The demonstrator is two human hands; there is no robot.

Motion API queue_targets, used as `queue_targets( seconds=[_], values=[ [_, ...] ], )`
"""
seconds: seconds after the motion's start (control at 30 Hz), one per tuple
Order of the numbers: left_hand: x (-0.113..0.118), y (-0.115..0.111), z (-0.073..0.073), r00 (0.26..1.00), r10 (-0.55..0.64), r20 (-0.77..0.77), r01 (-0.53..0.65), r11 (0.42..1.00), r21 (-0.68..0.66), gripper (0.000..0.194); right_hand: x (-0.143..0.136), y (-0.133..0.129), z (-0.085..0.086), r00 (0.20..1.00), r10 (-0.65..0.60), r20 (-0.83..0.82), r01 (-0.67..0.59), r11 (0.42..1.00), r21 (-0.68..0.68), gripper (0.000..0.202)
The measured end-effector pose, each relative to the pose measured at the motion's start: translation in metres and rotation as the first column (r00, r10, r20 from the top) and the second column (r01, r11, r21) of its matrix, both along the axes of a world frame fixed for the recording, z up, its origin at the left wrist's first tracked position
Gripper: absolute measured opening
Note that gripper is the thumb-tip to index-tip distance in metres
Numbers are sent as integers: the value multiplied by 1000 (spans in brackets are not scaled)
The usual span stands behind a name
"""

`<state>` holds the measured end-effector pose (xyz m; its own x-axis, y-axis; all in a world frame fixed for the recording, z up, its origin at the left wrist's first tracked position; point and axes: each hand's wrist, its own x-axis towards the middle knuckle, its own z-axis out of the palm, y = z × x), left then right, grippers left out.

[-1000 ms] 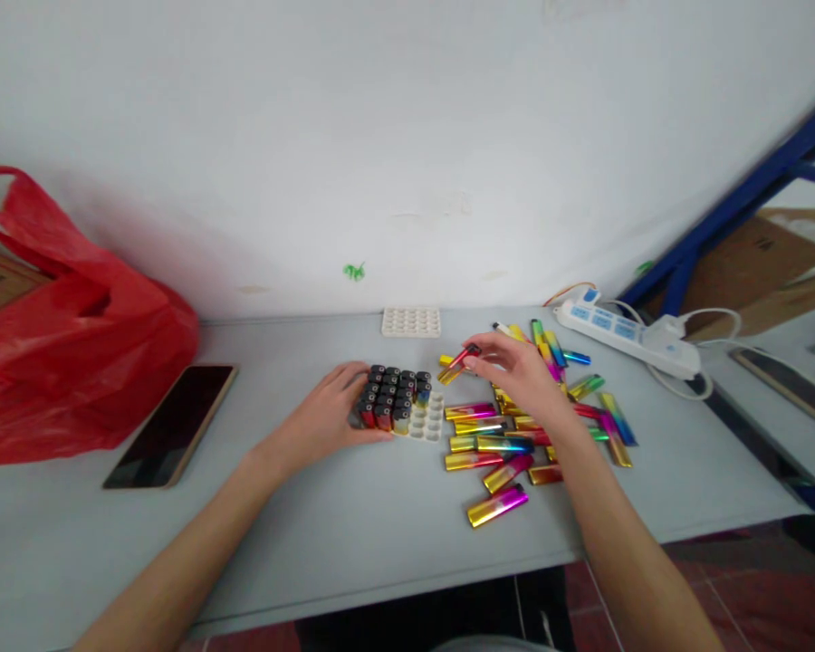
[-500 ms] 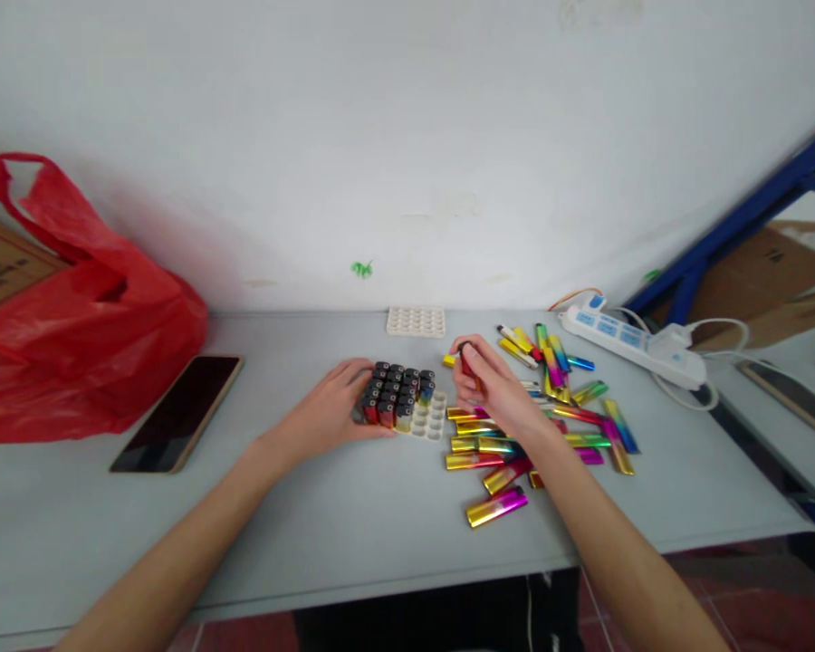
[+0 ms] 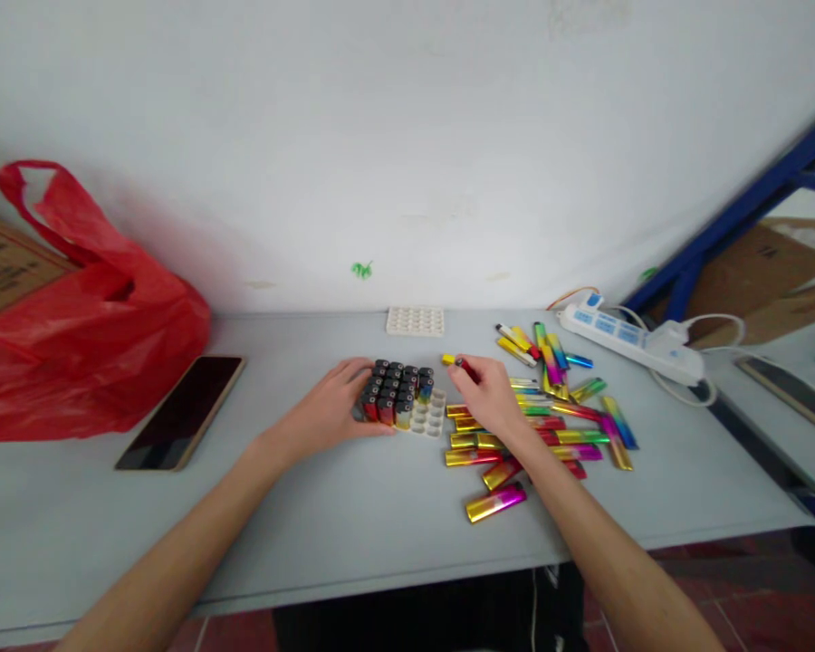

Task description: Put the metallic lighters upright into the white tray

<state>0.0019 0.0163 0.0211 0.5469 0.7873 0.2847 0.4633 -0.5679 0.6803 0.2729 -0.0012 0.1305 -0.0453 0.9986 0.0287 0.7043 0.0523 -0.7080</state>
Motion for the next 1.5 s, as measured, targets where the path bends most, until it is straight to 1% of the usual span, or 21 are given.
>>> queue_targets(
  seconds=[0.13, 0.27, 0.37, 0.47, 0.67, 0.8, 0.87, 0.97, 1.03, 1.13, 1.2, 1.23, 1.3, 1.4, 1.43, 1.5],
  values=[
    [-1, -1, 2, 1000, -1, -20, 1, 1000, 9, 83, -2, 1, 1, 998, 6, 59, -7, 1000, 16, 41],
    [-1, -1, 2, 1000, -5, -17, 5, 1000, 6, 81, -5, -2, 6, 991, 42, 127, -49, 997, 51, 48],
    [-1, 0, 1, 1000, -5, -7, 5, 1000, -4, 81, -7, -4, 6, 988, 49, 146, -60, 996, 71, 52],
    [-2, 1, -1, 1000, 3, -2, -3, 1000, -3, 82, -9, -4, 4, 984, 45, 172, -60, 995, 84, 49],
    [-4, 0, -6, 1000, 8, -1, -8, 1000, 0, 83, -6, -4, -1, 969, 70, 237, -85, 995, 53, 38],
    [-2, 1, -4, 1000, 8, 13, -8, 1000, 1, 84, -5, -5, -1, 961, 81, 264, -90, 996, 25, 40],
    [-1, 0, -2, 1000, 10, 12, -11, 1000, 6, 84, -4, -5, 0, 955, 111, 275, -117, 993, 4, 39],
    [0, 0, 1, 1000, -2, -2, 2, 1000, 8, 81, -1, -6, 5, 935, 205, 290, -205, 978, -31, 31],
    [0, -1, 2, 1000, -5, -5, 5, 1000, 7, 81, 2, -8, 11, 922, 250, 294, -256, 967, -19, 24],
    [0, -1, 1, 1000, 4, 10, -4, 1000, 2, 82, 6, -9, 23, 909, 285, 304, -319, 945, 68, 23],
    [0, 0, 0, 1000, 6, 11, -6, 1000, -2, 82, 8, -10, 30, 899, 295, 324, -352, 927, 133, 26],
    [0, 0, 0, 1000, 5, 10, -5, 1000, -4, 82, 9, -10, 33, 893, 301, 334, -363, 921, 142, 28],
    [0, 0, 0, 1000, 0, 12, 0, 1000, -8, 82, 11, -10, 37, 875, 339, 347, -389, 917, 85, 35],
    [0, -1, 1, 1000, -3, 22, 3, 1000, -16, 82, 16, -11, 38, 829, 449, 333, -441, 892, -103, 42],
    [0, -1, 1, 1000, -2, 23, 2, 1000, -18, 82, 17, -11, 38, 822, 470, 321, -447, 883, -146, 43],
    [0, -1, 1, 1000, 0, 21, 0, 1000, -23, 82, 18, -11, 38, 832, 470, 294, -437, 882, -174, 38]
  ],
)
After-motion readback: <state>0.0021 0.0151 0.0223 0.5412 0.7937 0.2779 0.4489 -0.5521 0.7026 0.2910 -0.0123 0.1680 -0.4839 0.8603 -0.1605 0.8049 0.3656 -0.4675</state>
